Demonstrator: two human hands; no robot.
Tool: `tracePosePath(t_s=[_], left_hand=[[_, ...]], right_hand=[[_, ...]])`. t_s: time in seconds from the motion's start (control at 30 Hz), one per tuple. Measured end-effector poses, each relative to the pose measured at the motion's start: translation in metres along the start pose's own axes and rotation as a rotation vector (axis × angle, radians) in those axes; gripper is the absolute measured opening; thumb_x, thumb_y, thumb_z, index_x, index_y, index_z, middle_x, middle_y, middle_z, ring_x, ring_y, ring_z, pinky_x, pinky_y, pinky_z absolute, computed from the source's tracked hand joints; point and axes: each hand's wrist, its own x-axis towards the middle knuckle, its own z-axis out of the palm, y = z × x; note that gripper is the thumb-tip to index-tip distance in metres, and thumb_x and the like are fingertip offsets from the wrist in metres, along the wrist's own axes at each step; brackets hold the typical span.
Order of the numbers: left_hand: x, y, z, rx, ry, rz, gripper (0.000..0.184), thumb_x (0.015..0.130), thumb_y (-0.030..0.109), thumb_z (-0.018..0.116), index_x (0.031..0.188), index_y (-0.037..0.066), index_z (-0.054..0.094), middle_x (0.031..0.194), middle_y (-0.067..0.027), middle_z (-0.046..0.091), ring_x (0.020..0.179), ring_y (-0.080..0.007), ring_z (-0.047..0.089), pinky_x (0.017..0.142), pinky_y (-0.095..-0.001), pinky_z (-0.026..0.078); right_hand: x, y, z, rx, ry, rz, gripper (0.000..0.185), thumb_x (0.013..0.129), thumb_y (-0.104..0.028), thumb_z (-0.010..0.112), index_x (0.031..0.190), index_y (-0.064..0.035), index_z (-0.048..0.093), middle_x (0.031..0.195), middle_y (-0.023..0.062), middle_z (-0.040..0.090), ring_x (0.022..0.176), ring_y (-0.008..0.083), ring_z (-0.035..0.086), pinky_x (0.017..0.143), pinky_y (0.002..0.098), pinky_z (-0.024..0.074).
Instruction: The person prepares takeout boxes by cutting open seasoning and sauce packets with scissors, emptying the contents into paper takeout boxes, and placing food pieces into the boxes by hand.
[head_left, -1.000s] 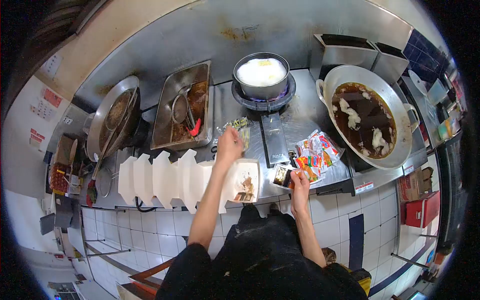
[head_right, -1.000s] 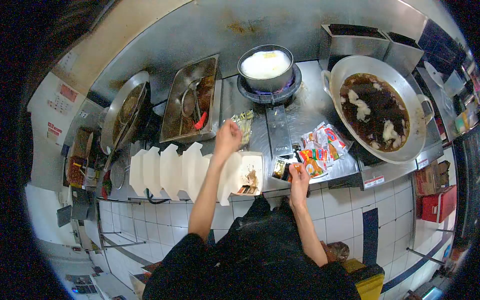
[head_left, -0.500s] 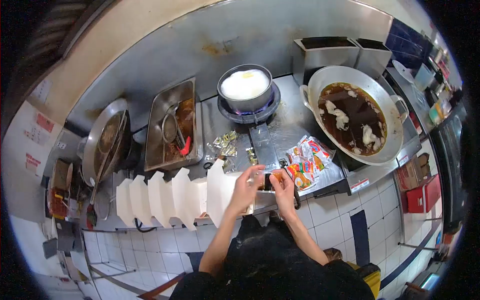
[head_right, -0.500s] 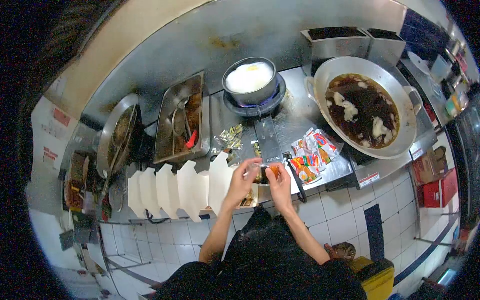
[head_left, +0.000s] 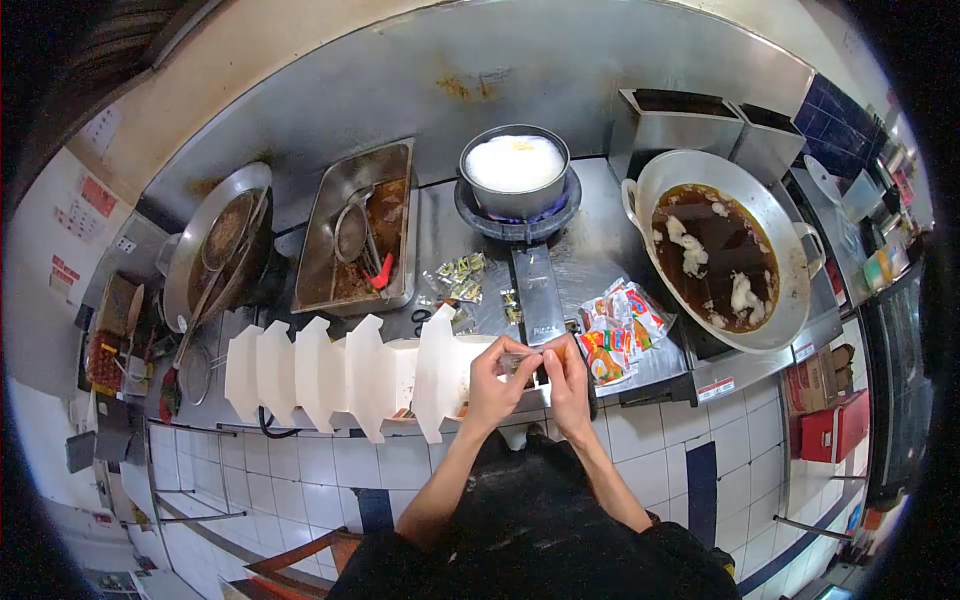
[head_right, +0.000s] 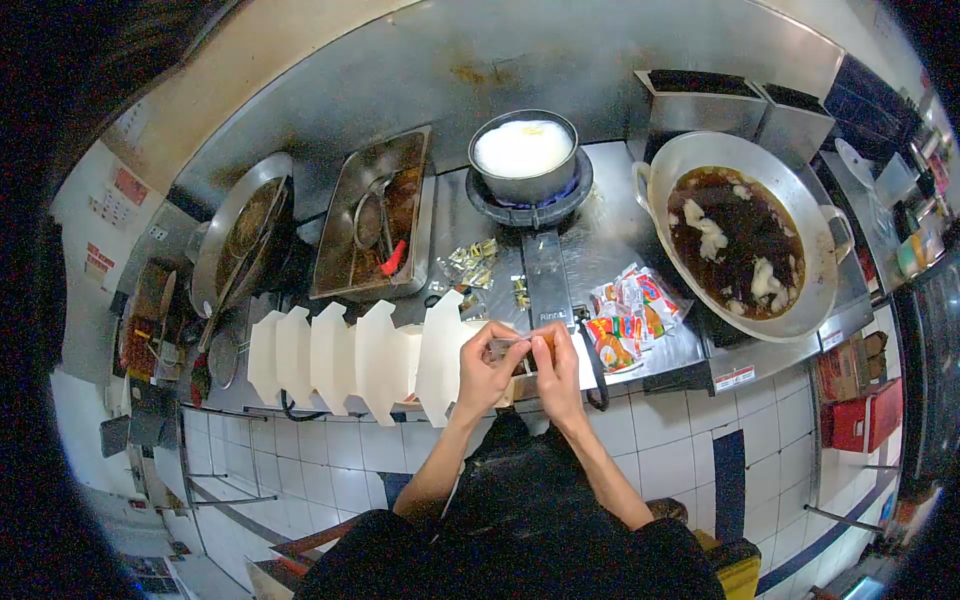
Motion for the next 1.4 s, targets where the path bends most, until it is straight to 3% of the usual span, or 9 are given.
tracePosePath(t_s=[0.23,0.27,0.37,0.4,0.63,0.7,0.87,1.33,1.4], left_hand=[[0.004,0.036,-0.002,0.172,-0.021,0.061,0.009,0.084,0.005,0.068,0.085,-0.001,0.061,0.079,-0.0046,0.063,0.077,-0.0116,0.061,0.069,-0.0261,0.05],[0.005,0.041,-0.004,0.263,-0.057,0.138,0.008,0.082,0.004,0.068,0.084,-0.001,0.061,0.079,-0.0068,0.063,0.076,-0.0148,0.063,0.069,-0.0275,0.051],[0.007,0.045,-0.01,0.428,-0.122,0.283,0.01,0.078,0.002,0.068,0.083,-0.001,0.06,0.079,-0.0098,0.063,0.073,-0.0215,0.063,0.066,-0.0312,0.05],[0.007,0.045,-0.01,0.501,-0.162,0.352,0.012,0.076,0.002,0.068,0.085,0.0,0.06,0.079,-0.0106,0.062,0.07,-0.0248,0.061,0.064,-0.0335,0.049],[0.011,0.054,-0.001,0.491,-0.067,0.526,0.01,0.077,0.002,0.067,0.082,0.0,0.058,0.077,-0.0102,0.059,0.07,-0.0265,0.059,0.063,-0.0352,0.048],[0.014,0.056,0.004,0.499,-0.064,0.549,0.01,0.076,-0.001,0.067,0.082,0.001,0.059,0.077,-0.0106,0.061,0.067,-0.0255,0.06,0.061,-0.0337,0.047],[0.011,0.059,0.014,0.532,-0.101,0.598,0.014,0.076,0.0,0.066,0.074,0.0,0.052,0.071,-0.0112,0.052,0.067,-0.0294,0.055,0.059,-0.0373,0.045],[0.005,0.083,-0.015,0.655,-0.249,0.586,0.017,0.077,0.007,0.068,0.086,0.0,0.054,0.085,-0.0129,0.054,0.081,-0.0305,0.055,0.072,-0.0381,0.046],[0.011,0.097,-0.004,0.679,-0.01,0.648,0.019,0.073,0.007,0.072,0.086,0.002,0.06,0.083,-0.0086,0.061,0.075,-0.0287,0.058,0.068,-0.0369,0.047]], right_hand=[[0.002,-0.032,-0.008,-0.369,0.078,-0.33,0.003,0.085,0.0,0.058,0.087,0.0005,0.061,0.075,0.0075,0.053,0.069,0.0188,0.05,0.058,0.0298,0.0409],[0.002,-0.039,-0.011,-0.382,0.092,-0.356,0.014,0.079,0.006,0.063,0.09,-0.0013,0.068,0.075,0.0078,0.058,0.069,0.02,0.054,0.067,0.0317,0.0462],[0.003,-0.039,-0.021,-0.429,0.018,-0.499,0.022,0.076,0.006,0.064,0.095,-0.0028,0.07,0.077,0.0078,0.062,0.071,0.0205,0.056,0.08,0.0358,0.0489],[0.002,-0.042,-0.023,-0.405,-0.023,-0.459,0.026,0.075,0.006,0.064,0.098,-0.0035,0.071,0.08,0.0088,0.063,0.074,0.0222,0.059,0.092,0.041,0.0466],[0.005,-0.048,-0.015,-0.327,-0.018,-0.406,0.022,0.081,0.004,0.059,0.099,-0.0022,0.069,0.089,0.0118,0.067,0.085,0.0257,0.063,0.098,0.0454,0.0426],[0.008,-0.052,-0.017,-0.447,0.028,-0.5,0.02,0.084,0.002,0.056,0.1,-0.001,0.068,0.092,0.0128,0.067,0.092,0.0272,0.064,0.102,0.0483,0.0388],[0.01,-0.057,-0.018,-0.515,0.125,-0.603,0.009,0.082,0.003,0.055,0.079,-0.001,0.062,0.077,0.0073,0.066,0.084,0.0253,0.068,0.106,0.0553,0.0304],[0.009,-0.073,-0.017,-0.44,0.259,-0.536,0.012,0.085,-0.001,0.055,0.074,-0.0022,0.061,0.073,0.0063,0.062,0.079,0.0243,0.062,0.104,0.0508,0.0324],[0.009,-0.077,-0.022,-0.479,0.217,-0.531,0.012,0.086,-0.001,0.055,0.076,-0.0019,0.061,0.076,0.0075,0.062,0.081,0.0251,0.062,0.104,0.0481,0.0345]])
